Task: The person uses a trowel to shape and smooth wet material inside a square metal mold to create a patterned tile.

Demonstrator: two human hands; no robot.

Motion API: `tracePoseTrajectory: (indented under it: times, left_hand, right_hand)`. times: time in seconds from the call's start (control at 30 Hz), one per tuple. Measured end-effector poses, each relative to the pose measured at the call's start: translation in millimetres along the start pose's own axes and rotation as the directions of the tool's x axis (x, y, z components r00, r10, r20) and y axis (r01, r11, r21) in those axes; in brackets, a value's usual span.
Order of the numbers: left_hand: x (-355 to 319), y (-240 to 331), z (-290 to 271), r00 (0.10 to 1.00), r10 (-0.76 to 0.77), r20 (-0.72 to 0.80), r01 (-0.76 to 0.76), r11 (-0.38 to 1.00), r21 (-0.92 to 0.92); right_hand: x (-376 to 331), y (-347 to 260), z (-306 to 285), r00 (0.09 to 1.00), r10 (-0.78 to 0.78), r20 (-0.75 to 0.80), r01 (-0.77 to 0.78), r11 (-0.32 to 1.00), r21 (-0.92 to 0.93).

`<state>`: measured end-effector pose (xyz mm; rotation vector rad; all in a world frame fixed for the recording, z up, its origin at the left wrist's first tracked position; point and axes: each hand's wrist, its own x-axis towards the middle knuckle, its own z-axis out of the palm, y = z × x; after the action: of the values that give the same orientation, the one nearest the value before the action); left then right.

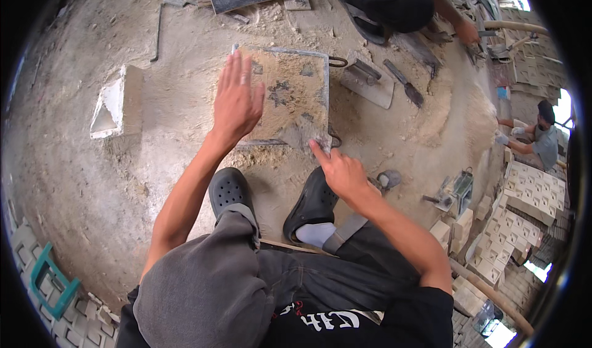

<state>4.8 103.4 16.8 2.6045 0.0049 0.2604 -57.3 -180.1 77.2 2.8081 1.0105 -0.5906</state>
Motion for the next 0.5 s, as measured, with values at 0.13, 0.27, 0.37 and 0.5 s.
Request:
tracePoseTrajectory:
  times: [0.13, 0.27, 0.37, 0.5]
  left_hand:
    - [-34, -3, -15, 0.997, -0.071, -0.009, 0.07, 0.993, -0.092]
    - [-54, 11, -11, 1.0, -0.007, -0.008, 0.006, 0.994, -0.109]
    - [-77, 36, -8, 0.994, 0.107, 0.03, -0.099, 0.974, -0.202]
    - [-110, 61, 0, 0.921, 0.36, 0.146, -0.291, 0.888, -0.355]
  right_hand:
    - [41, 26, -19, 0.999, -0.042, 0.014, 0.043, 0.985, -0.164]
    - [62, 54, -28, 0.997, 0.001, -0.083, -0.015, 0.985, -0.174]
    - [56, 51, -32, 0.991, -0.13, -0.025, 0.124, 0.978, -0.166]
    - [59, 54, -17, 0.981, -0.191, -0.028, 0.184, 0.967, -0.176]
